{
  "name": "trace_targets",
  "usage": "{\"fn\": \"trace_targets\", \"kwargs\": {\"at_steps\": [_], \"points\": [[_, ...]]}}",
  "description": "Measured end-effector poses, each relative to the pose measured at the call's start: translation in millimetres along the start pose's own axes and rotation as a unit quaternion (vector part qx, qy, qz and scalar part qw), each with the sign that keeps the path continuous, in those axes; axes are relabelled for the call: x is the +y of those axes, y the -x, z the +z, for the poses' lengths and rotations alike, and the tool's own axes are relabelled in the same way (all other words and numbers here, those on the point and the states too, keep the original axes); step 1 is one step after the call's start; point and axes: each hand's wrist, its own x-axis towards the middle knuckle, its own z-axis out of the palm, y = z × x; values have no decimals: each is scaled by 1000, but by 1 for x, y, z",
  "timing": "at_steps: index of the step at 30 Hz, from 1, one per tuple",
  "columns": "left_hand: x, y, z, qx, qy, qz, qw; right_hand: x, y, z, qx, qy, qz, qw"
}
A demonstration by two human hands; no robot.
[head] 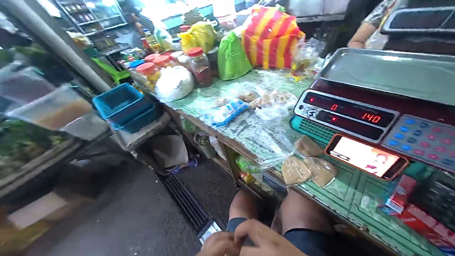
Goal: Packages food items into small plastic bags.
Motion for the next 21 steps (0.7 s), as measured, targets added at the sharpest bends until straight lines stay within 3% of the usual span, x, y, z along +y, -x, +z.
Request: {"fn": "trace_targets", "kwargs": {"at_steps": [4, 6, 8, 10, 14, 18, 21], "points": [[-46, -21, 35, 189, 193, 47, 962, 33, 9, 18, 175, 112, 25, 978], [-64, -37, 55, 243, 310, 70, 916, 44, 19, 28, 214, 92, 72, 970], [-63, -49, 68, 299, 355, 44, 885, 45, 30, 33, 228, 50, 118, 965], [-57, -56, 70, 325, 254, 19, 911, 43, 41, 31, 222, 24, 134, 965], [-28, -76, 50, 326, 17, 72, 943, 33, 49, 9, 154, 1, 134, 979], [1, -95, 13, 340, -58, 118, 931, 35, 43, -8, 120, -23, 112, 986], [13, -91, 1, 244, -98, 54, 963, 38, 44, -7, 139, -103, 149, 974]]}}
